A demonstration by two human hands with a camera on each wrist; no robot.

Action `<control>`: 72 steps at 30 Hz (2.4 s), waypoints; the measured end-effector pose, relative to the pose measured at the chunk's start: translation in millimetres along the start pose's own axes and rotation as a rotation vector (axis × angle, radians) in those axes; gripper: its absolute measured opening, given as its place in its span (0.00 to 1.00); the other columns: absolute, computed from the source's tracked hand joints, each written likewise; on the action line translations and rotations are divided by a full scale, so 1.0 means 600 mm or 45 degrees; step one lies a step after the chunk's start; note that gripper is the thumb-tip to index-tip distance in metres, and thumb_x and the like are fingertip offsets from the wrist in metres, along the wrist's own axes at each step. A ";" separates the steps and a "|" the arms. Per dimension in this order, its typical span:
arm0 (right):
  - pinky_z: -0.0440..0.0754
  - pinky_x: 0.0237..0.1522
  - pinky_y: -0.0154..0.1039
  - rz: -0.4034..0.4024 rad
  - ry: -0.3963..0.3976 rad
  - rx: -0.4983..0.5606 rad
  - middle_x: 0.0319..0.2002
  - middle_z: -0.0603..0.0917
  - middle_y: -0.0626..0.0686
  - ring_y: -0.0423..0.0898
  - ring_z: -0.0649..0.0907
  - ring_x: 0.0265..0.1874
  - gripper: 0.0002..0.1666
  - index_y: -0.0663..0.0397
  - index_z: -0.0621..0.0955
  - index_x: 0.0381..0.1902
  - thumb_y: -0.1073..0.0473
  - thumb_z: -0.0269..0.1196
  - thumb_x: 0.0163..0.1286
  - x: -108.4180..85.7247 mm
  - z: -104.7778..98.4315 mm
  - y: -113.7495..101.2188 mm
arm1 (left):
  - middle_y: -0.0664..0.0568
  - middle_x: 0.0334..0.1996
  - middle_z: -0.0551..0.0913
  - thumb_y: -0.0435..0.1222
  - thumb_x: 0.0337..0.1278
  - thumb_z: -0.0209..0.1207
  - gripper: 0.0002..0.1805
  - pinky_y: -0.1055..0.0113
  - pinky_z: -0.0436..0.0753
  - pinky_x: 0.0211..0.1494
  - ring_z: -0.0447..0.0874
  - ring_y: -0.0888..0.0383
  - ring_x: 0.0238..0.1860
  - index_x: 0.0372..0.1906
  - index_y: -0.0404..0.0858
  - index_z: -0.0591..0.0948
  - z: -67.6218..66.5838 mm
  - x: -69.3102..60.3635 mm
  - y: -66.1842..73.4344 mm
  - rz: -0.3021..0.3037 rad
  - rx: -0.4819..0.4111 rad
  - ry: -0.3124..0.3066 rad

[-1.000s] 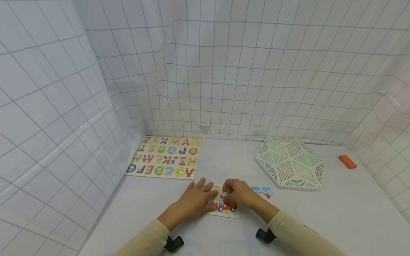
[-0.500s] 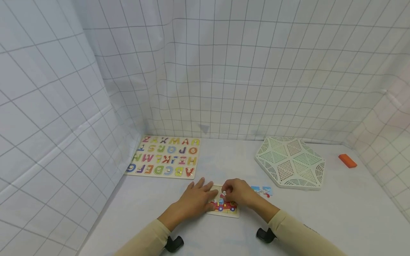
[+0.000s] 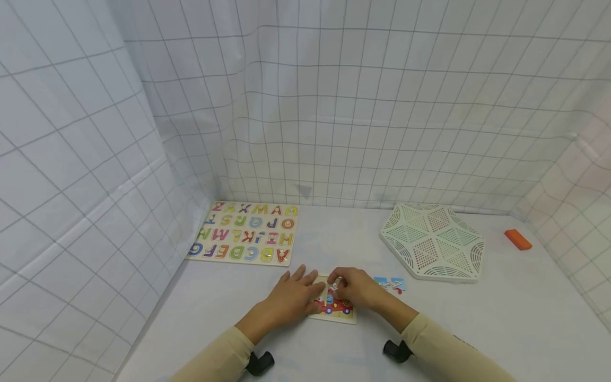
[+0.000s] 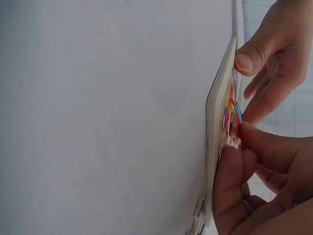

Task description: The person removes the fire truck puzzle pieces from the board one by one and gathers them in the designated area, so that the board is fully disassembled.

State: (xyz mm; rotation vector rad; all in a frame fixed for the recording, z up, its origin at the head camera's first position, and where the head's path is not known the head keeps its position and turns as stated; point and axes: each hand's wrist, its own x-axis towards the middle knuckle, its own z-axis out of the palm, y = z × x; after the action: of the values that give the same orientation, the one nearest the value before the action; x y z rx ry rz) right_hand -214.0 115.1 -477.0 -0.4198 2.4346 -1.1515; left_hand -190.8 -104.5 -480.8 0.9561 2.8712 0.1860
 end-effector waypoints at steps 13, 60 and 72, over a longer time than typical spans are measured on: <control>0.74 0.28 0.35 -0.055 0.013 0.019 0.27 0.79 0.48 0.43 0.77 0.27 0.07 0.49 0.82 0.41 0.62 0.70 0.66 0.000 -0.008 0.004 | 0.47 0.74 0.71 0.55 0.68 0.61 0.29 0.33 0.65 0.71 0.61 0.38 0.77 0.69 0.50 0.78 0.000 0.003 -0.002 -0.010 -0.014 -0.011; 0.84 0.28 0.36 0.161 0.235 0.258 0.28 0.83 0.52 0.45 0.83 0.25 0.06 0.62 0.84 0.39 0.64 0.69 0.66 -0.108 -0.098 0.119 | 0.46 0.74 0.71 0.52 0.67 0.63 0.29 0.34 0.65 0.72 0.60 0.38 0.77 0.70 0.49 0.77 0.000 0.000 0.001 -0.026 -0.059 -0.024; 0.83 0.25 0.35 0.224 0.304 0.108 0.25 0.81 0.51 0.43 0.82 0.22 0.02 0.60 0.83 0.34 0.68 0.68 0.65 -0.107 -0.090 0.107 | 0.47 0.75 0.69 0.53 0.68 0.62 0.30 0.35 0.64 0.72 0.60 0.39 0.77 0.71 0.50 0.76 0.001 0.002 -0.002 -0.021 -0.044 -0.028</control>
State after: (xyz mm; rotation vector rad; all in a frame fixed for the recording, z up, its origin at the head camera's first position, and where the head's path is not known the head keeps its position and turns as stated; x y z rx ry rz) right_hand -190.4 217.5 -481.3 -0.0419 2.5495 -1.2847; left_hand -192.4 -104.9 -482.0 0.9220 2.8454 0.2217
